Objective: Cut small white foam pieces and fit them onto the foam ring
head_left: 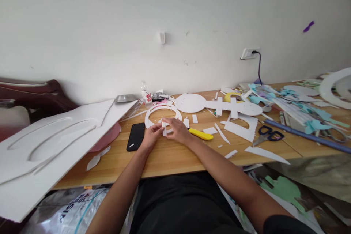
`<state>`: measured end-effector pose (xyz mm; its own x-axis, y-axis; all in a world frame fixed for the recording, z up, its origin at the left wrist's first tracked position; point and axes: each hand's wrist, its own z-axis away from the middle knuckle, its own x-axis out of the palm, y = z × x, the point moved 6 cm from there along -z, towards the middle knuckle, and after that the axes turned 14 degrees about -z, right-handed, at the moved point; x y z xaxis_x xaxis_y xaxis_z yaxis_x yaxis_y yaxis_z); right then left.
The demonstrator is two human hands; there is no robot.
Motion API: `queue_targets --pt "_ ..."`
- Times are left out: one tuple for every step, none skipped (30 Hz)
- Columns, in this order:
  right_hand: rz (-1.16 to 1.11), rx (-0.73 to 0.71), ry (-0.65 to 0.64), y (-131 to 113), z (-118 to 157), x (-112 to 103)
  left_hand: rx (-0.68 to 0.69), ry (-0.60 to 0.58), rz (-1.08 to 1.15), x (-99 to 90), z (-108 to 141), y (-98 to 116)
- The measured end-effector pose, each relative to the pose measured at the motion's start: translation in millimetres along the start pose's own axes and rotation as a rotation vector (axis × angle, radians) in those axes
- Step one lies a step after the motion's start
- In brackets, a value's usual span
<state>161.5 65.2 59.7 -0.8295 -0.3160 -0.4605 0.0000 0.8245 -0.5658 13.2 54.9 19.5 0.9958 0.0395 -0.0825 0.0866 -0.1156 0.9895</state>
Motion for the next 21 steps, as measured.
queue_targets --pt "0.003 0.001 -0.007 0.1 0.2 0.5 -0.01 -0.012 0.015 0.6 0.3 -0.5" --pt "0.006 0.001 -0.012 0.3 0.5 0.7 -0.02 -0.026 0.027 1.3 0.7 -0.8" --pt "0.008 -0.001 -0.017 0.6 0.7 0.7 -0.029 -0.041 0.036 2.1 1.2 -0.9" --pt "0.008 -0.002 -0.021 0.8 0.9 0.7 -0.036 -0.056 0.042 3.1 1.8 -0.7" --pt "0.006 -0.003 -0.021 1.1 1.1 0.5 -0.041 -0.072 0.045 4.3 2.5 -0.3" --pt "0.003 -0.004 -0.019 1.3 1.2 0.2 -0.047 -0.086 0.046 5.3 3.2 0.1" --pt "-0.001 -0.005 -0.016 1.4 1.3 0.0 -0.052 -0.1 0.045 6.3 3.9 0.5" --pt "-0.007 -0.004 -0.013 1.5 1.3 -0.1 -0.059 -0.111 0.044 7.1 4.6 0.6" --pt "-0.012 -0.001 -0.013 1.6 1.4 0.0 -0.065 -0.121 0.043 7.6 5.0 0.6" --pt "-0.019 0.001 -0.015 1.6 1.5 0.4 -0.072 -0.13 0.043 7.9 5.4 0.3" --pt "-0.026 0.003 -0.019 1.6 1.7 0.8 -0.079 -0.137 0.045 7.9 5.6 -0.1" --pt "-0.034 0.005 -0.021 1.6 1.8 1.1 -0.085 -0.143 0.048 7.9 5.7 -0.7" --pt "-0.041 0.006 -0.02 1.6 2.0 1.3 -0.092 -0.146 0.052 7.6 5.7 -1.2" --pt "-0.049 0.006 -0.019 1.6 2.1 1.4 -0.097 -0.148 0.057 7.3 5.6 -1.9" --pt "-0.056 0.005 -0.018 1.6 2.3 1.5 -0.103 -0.149 0.062 7.0 5.6 -2.5" --pt "-0.061 0.006 -0.02 1.7 2.4 1.5 -0.108 -0.15 0.068 6.8 5.5 -3.1" --pt "-0.065 0.007 -0.024 1.7 2.5 1.7 -0.112 -0.152 0.074 6.7 5.6 -3.7" --pt "-0.066 0.006 -0.032 1.5 2.6 2.0 -0.116 -0.155 0.08 6.7 5.6 -4.2" --pt "-0.066 0.001 -0.04 1.2 2.6 2.3 -0.12 -0.158 0.087 6.9 5.8 -4.8" --pt "-0.066 -0.006 -0.049 0.6 2.6 2.7 -0.124 -0.161 0.093 7.1 5.9 -5.3" --pt "-0.066 -0.013 -0.056 -0.1 2.7 2.8 -0.127 -0.164 0.1 7.5 6.1 -5.6"
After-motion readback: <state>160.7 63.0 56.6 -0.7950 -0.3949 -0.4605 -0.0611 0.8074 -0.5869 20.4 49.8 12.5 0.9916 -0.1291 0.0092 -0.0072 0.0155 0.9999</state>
